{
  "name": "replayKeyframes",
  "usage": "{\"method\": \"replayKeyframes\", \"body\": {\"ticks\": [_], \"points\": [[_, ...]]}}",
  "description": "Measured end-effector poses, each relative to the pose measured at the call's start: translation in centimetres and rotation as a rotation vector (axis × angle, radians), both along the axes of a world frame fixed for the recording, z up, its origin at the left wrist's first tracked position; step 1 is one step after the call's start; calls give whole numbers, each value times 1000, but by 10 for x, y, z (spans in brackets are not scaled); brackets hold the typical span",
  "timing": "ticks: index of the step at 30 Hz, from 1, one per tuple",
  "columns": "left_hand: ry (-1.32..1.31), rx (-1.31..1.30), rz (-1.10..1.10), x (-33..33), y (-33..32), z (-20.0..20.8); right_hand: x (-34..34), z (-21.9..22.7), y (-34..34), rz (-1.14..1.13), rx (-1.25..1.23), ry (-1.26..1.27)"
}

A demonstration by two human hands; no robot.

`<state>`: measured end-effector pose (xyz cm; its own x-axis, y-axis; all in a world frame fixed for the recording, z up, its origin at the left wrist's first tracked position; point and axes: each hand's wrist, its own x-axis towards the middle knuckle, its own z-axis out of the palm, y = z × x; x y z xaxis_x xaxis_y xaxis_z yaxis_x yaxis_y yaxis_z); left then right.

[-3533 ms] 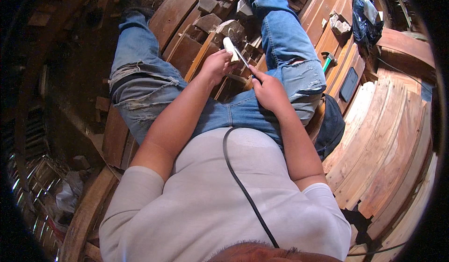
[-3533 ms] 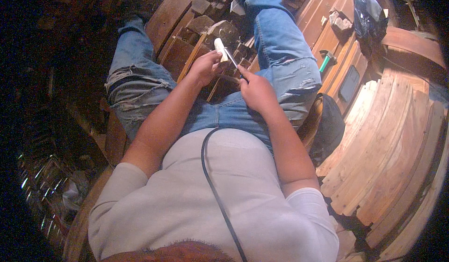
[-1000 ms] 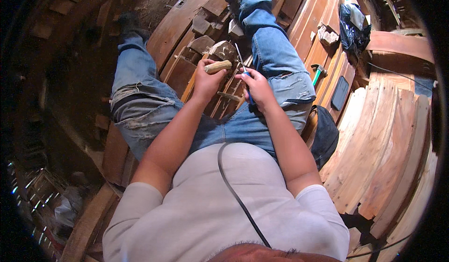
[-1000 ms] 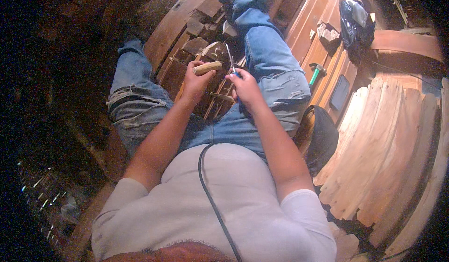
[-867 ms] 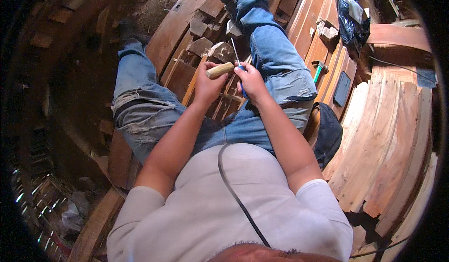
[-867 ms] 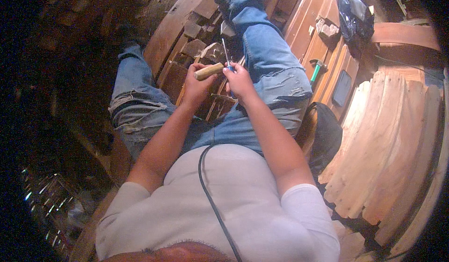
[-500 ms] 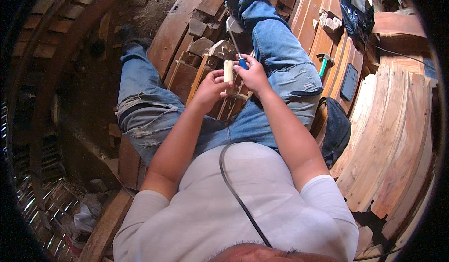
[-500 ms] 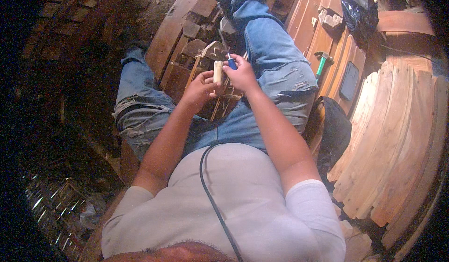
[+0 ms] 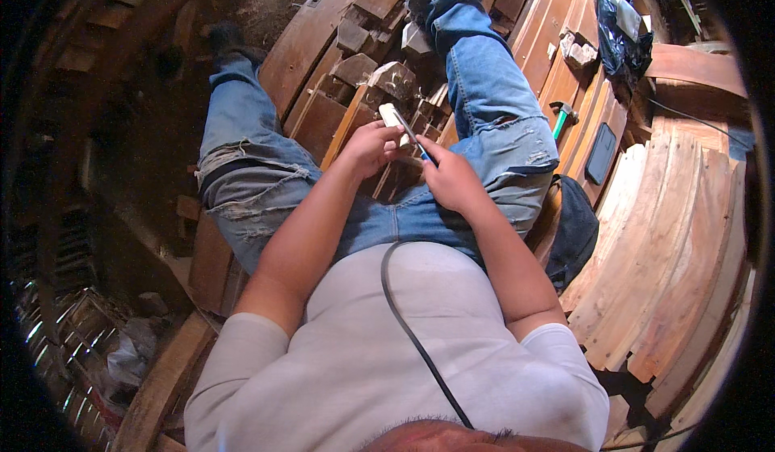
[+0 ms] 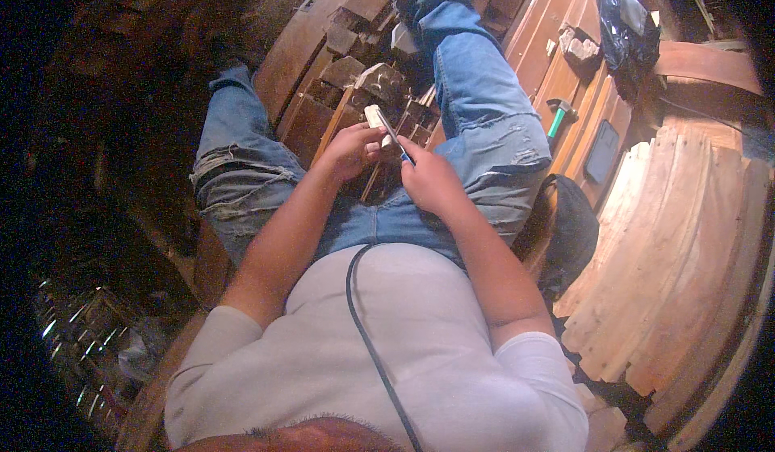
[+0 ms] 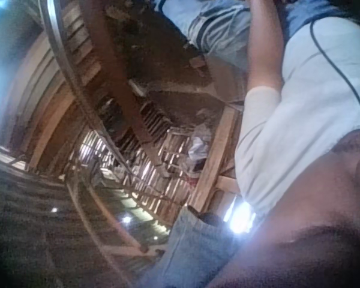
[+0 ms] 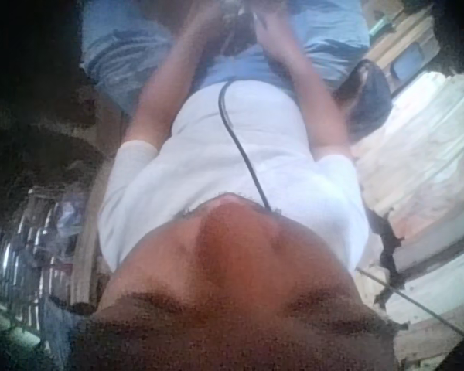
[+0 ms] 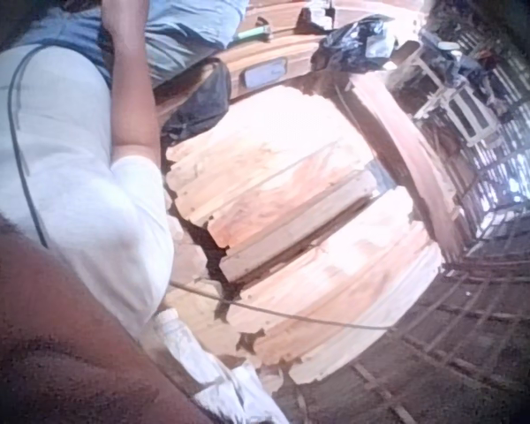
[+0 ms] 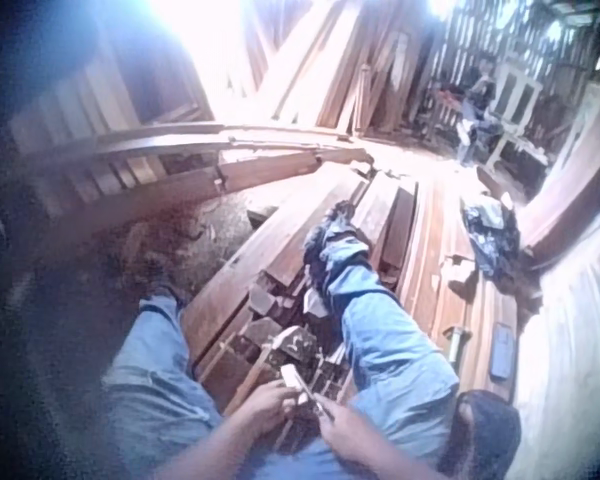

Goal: The person sits on the floor and uses a chisel to carve a small rectangular piece of light-colored wood. They hold the wood in their left hand and the chisel in their right, making repeated shaving motions to shape the object. The person occasionally rotates the wood to work on different sides.

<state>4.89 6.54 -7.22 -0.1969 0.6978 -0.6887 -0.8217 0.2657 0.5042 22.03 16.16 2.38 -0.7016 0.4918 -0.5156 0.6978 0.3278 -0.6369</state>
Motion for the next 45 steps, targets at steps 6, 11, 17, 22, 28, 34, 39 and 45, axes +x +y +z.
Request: {"method": "replayKeyframes", "body": {"ticks": [6,11,17,22,28,34,39,45], "points": [[28,17,23,-1,6,-8,5,-7,-1,-13,28,69],[27,30,27,-1,5,-1,2,-11,-1,-10,61,61],[67,21,-5,-8,6,-23,-6,-7,0,32,76,-3],[69,16,15,-3,13,-15,-11,-19,6,36,74,8],[72,33,23,-1,15,-27,-23,-31,11,31,115,33],[53,10,-22,-1,14,-20,-26,-60,14,-2,157,117],[98,25,-9,1,13,-18,-8,-31,8,-40,123,132],[94,5,67,-3,19,-23,-7,-29,5,-26,127,75]]}}
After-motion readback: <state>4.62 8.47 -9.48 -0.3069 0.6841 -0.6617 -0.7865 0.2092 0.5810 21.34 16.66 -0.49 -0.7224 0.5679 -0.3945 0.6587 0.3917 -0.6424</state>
